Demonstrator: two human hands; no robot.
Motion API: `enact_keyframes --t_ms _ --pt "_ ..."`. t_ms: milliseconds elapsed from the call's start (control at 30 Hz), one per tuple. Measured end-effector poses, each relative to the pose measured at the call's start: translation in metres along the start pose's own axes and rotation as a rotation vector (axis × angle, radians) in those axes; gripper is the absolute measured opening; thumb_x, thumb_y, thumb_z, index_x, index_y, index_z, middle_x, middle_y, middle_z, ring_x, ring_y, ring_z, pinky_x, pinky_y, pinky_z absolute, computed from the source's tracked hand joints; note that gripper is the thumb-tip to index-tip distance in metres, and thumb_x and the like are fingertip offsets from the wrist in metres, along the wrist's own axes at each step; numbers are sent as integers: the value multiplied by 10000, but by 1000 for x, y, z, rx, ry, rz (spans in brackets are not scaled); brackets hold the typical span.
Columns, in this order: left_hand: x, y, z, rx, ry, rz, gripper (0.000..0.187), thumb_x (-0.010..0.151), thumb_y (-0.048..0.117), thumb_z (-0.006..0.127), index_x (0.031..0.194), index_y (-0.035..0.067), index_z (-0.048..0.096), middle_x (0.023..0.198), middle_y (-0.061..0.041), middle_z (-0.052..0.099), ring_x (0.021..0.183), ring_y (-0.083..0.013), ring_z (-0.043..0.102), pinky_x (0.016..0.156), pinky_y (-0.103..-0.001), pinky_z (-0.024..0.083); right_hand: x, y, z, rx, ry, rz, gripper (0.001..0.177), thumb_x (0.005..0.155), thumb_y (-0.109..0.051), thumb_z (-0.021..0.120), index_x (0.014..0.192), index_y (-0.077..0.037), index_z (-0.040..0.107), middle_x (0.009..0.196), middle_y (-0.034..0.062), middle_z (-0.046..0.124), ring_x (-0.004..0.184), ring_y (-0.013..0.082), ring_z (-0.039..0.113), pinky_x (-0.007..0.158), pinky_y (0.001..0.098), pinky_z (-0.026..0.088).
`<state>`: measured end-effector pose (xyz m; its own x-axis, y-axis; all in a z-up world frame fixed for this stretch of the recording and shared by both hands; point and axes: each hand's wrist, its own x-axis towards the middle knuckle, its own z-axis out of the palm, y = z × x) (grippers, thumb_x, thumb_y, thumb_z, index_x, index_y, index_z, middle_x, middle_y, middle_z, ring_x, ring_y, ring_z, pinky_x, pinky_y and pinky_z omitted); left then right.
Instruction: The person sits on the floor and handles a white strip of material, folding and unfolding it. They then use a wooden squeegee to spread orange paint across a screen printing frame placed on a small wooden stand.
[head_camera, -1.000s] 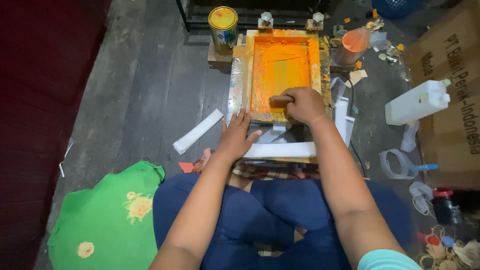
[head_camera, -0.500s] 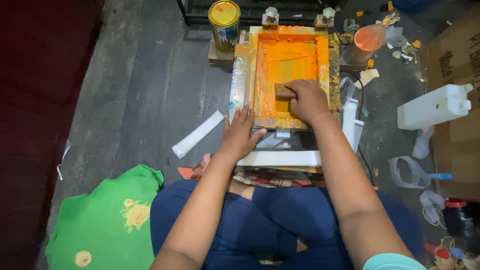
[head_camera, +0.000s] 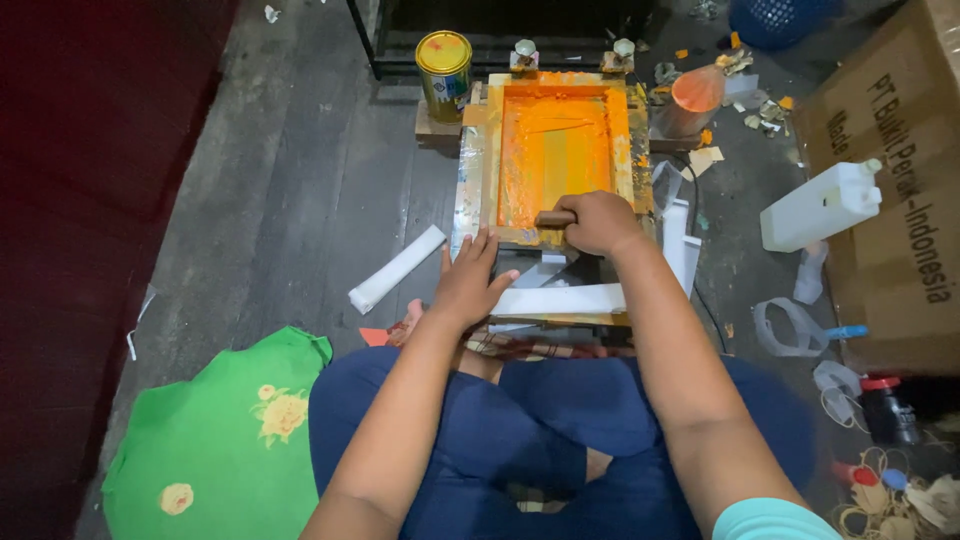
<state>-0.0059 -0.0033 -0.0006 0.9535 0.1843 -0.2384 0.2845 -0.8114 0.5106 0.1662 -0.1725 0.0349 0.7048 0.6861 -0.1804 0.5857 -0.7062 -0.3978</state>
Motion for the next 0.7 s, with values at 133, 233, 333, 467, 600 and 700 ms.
enact_keyframes --t_ms 133,233,333,467,600,700 --pt "-4 2 0 6 11 -2 764 1045 549 463 1612 67 292 1702 -145 206 1561 -352 215 1240 -644 33 -1 4 3 32 44 -18 426 801 -40 579 1178 -89 771 984 152 765 1041 420 698 967 526 530" --pt "-3 4 -4 -13 4 -3 756 1050 547 446 1612 65 293 1704 -149 196 1563 -357 206 1238 -647 32 5 8 4 36 75 -21 415 793 -32 569 1140 -101 787 947 130 768 1013 405 708 962 504 534" --pt "4 3 -5 -37 9 -8 762 1050 541 456 1615 61 281 1705 -154 187 1563 -358 202 1234 -652 36 14 13 2 61 95 -16 431 823 -37 576 1200 -122 767 1040 123 768 1107 370 693 997 477 525" --pt "19 -1 -5 -46 21 0 762 1044 527 475 1603 40 298 1696 -169 213 1560 -377 205 1235 -655 43 33 27 5 70 106 -28 495 881 -48 542 1340 -137 706 1221 110 725 1247 349 611 1063 463 495" --pt "28 5 -12 -63 23 -9 764 1044 508 480 1605 28 286 1696 -180 205 1558 -388 202 1232 -658 57 48 33 12 57 194 -53 491 895 -11 582 1371 -87 678 1298 121 690 1341 345 538 1128 453 438" --pt "34 2 -9 -62 28 -6 771 1044 522 472 1603 23 289 1696 -182 206 1560 -382 201 1233 -652 54 58 37 19 2 206 -85 483 918 -26 614 1397 -70 659 1404 132 637 1409 319 478 1164 429 409"
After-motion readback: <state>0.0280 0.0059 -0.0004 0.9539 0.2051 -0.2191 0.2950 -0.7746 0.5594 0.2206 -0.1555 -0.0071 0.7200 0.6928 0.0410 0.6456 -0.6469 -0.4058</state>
